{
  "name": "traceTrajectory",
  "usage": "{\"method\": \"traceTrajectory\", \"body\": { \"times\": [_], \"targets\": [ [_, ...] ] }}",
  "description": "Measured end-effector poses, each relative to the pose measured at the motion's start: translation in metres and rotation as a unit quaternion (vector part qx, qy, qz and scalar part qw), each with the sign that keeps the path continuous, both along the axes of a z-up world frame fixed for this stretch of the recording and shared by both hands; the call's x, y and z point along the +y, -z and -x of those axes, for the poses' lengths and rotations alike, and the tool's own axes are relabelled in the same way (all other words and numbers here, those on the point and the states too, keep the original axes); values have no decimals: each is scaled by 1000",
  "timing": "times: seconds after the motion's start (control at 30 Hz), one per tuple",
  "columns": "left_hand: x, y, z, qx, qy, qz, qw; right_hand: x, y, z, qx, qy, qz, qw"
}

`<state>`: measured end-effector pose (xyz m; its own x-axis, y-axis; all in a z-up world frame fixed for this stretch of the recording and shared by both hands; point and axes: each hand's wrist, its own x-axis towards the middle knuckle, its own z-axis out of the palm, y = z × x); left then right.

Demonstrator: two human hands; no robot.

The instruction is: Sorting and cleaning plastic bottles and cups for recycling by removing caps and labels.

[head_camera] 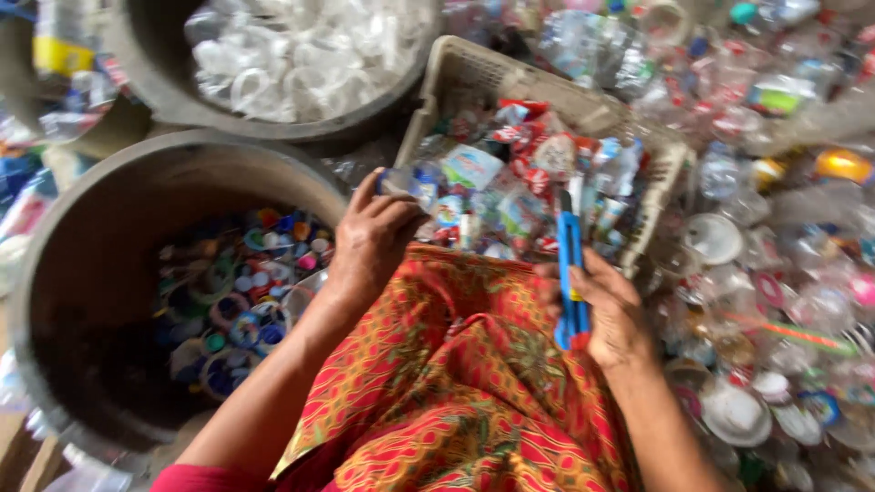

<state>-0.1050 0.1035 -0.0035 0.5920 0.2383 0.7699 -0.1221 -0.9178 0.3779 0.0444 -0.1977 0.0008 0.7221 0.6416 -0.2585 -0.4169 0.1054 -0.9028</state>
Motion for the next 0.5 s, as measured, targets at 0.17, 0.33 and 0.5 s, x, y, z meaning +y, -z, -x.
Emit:
{"method": "traceTrajectory", "body": {
  "times": [0.17,0.33,0.5],
  "targets": [
    [-6,-1,22,-17,-27,6,999,9,2,13,-22,55,45,997],
    [-15,-7,21,-3,-2,-32,999,27,-32,56,-463,-43,269,843],
    [-26,2,13,26,31,-94,995,45,-16,70,-555,-122,279,774]
  ]
}}
